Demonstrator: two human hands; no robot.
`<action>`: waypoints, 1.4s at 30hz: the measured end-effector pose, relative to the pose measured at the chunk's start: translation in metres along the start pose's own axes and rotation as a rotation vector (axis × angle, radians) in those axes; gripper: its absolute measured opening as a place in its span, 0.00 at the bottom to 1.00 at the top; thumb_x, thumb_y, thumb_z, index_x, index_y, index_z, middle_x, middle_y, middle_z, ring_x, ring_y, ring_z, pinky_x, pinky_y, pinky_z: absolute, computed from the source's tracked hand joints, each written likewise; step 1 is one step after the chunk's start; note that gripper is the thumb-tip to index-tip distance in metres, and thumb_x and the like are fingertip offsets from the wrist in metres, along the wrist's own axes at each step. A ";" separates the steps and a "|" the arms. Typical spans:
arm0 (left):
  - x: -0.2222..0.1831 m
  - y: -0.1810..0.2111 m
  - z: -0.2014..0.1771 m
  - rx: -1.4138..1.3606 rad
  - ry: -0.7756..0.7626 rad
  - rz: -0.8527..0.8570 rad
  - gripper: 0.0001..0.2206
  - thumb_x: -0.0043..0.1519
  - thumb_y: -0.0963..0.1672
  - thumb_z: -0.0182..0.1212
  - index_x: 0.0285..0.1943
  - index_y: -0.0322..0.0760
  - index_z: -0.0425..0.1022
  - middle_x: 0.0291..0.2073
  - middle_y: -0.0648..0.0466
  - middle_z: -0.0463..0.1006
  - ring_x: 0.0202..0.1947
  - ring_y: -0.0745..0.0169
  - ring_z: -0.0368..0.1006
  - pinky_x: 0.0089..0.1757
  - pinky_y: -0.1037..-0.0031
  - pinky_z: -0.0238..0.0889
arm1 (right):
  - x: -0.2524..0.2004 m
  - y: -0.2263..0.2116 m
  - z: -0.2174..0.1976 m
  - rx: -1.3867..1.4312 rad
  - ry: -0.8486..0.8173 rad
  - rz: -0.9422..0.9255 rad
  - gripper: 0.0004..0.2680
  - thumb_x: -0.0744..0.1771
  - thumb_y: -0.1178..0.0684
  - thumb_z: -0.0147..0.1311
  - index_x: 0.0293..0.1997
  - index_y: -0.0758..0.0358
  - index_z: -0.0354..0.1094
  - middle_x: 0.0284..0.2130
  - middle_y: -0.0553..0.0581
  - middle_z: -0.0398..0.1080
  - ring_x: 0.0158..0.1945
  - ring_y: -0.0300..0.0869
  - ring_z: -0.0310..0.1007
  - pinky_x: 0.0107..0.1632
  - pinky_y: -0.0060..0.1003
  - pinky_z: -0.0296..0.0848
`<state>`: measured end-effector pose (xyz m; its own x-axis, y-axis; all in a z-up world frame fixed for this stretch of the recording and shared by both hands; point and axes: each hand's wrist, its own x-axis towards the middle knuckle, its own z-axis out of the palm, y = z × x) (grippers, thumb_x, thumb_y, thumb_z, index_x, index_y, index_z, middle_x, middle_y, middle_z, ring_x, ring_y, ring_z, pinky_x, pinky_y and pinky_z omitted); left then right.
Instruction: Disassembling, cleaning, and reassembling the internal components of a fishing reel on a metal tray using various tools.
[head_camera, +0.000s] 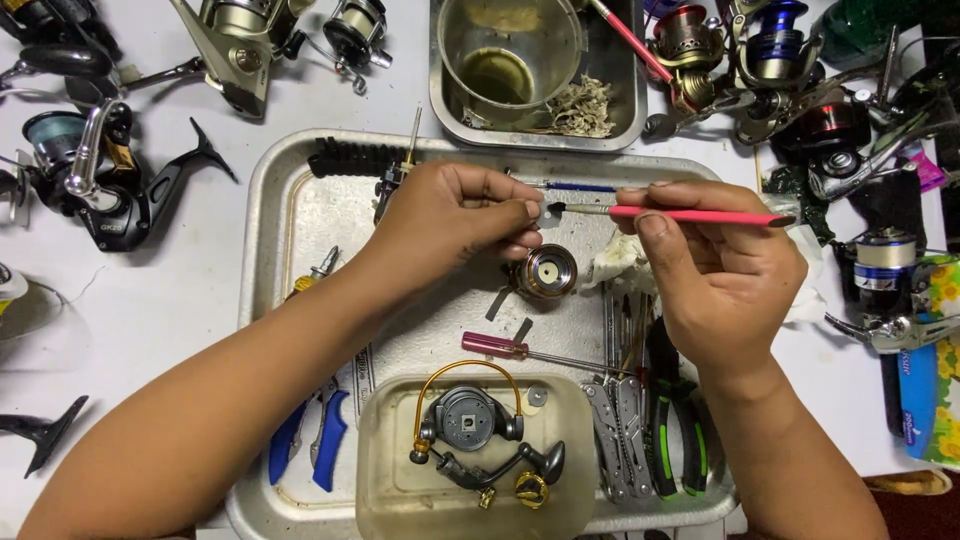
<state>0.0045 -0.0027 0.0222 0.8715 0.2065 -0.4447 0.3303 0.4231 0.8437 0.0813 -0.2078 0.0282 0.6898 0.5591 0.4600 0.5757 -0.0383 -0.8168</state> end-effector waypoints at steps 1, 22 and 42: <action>0.000 0.000 0.000 0.002 -0.003 0.005 0.07 0.59 0.38 0.66 0.43 0.26 0.83 0.37 0.40 0.87 0.33 0.59 0.84 0.38 0.77 0.82 | 0.000 0.000 0.000 -0.014 -0.008 -0.007 0.06 0.71 0.63 0.51 0.51 0.77 0.62 0.45 0.73 0.72 0.50 0.56 0.80 0.55 0.42 0.84; 0.003 -0.004 -0.001 -0.028 -0.023 0.002 0.08 0.60 0.37 0.65 0.46 0.24 0.82 0.33 0.39 0.85 0.33 0.58 0.83 0.38 0.77 0.81 | -0.004 0.002 -0.003 -0.105 -0.002 -0.058 0.05 0.71 0.67 0.52 0.50 0.79 0.64 0.43 0.72 0.72 0.49 0.56 0.79 0.55 0.42 0.81; 0.006 -0.009 -0.001 -0.063 -0.031 -0.006 0.07 0.60 0.37 0.66 0.45 0.24 0.82 0.31 0.39 0.85 0.33 0.58 0.83 0.37 0.78 0.80 | -0.001 0.006 -0.005 -0.093 -0.035 -0.079 0.04 0.71 0.65 0.52 0.48 0.78 0.65 0.41 0.71 0.73 0.47 0.55 0.79 0.53 0.43 0.81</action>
<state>0.0061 -0.0041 0.0116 0.8807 0.1766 -0.4395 0.3132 0.4789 0.8201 0.0865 -0.2126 0.0249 0.6257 0.5920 0.5081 0.6672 -0.0685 -0.7417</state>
